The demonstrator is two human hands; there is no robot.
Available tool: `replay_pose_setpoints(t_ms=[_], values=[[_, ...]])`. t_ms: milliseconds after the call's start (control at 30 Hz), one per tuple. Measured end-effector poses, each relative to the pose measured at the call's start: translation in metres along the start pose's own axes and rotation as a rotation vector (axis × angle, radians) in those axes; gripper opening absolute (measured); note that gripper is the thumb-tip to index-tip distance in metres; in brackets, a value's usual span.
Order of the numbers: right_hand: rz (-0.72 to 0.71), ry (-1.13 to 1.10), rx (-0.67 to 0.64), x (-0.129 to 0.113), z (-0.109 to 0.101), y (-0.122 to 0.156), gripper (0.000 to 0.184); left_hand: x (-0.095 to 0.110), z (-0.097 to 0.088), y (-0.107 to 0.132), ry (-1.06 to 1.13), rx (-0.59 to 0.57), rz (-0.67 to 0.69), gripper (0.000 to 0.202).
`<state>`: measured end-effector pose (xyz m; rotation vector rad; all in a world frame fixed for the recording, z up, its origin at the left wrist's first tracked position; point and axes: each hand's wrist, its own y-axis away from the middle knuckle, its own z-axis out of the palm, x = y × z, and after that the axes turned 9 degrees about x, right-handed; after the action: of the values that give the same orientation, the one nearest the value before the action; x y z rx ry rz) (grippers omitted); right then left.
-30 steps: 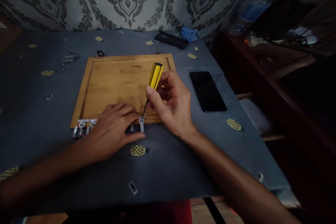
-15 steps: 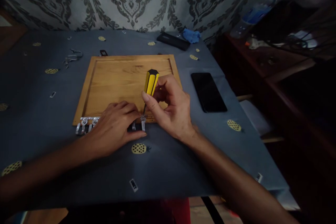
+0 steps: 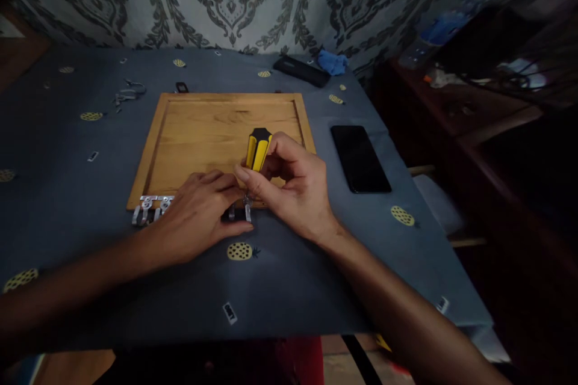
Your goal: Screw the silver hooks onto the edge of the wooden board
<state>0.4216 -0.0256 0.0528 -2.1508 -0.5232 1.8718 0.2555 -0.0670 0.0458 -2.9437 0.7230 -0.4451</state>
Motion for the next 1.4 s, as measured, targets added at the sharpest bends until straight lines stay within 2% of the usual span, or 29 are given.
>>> replay_pose_setpoints(t_ms=[167, 400, 700, 933, 1133, 1233, 1400], values=[[-0.008, -0.01, 0.006, 0.001, 0.0, -0.001, 0.025, 0.0, 0.0, 0.0, 0.002, -0.007, -0.005, 0.044], [0.017, -0.031, -0.116, -0.008, -0.005, -0.006, 0.023, 0.001, -0.002, -0.001, 0.015, -0.012, -0.01, 0.037], [0.039, 0.003, 0.015, -0.01, -0.007, 0.0, 0.02, 0.0, -0.003, 0.0, 0.009, -0.005, 0.004, 0.036], [0.071, -0.087, -0.061, -0.009, -0.012, 0.0, 0.026, 0.0, -0.002, 0.0, 0.01, 0.0, 0.005, 0.035], [0.025, -0.061, -0.035, -0.012, -0.013, 0.001, 0.01, 0.0, -0.001, 0.001, 0.015, -0.001, 0.005, 0.036], [-0.002, -0.042, -0.005, -0.013, -0.012, 0.001, 0.014, 0.0, 0.0, 0.0, 0.014, 0.002, 0.005, 0.035], [0.046, -0.116, -0.017, -0.011, -0.012, 0.0, 0.021, 0.0, -0.001, 0.0, 0.01, -0.004, 0.003, 0.037]])
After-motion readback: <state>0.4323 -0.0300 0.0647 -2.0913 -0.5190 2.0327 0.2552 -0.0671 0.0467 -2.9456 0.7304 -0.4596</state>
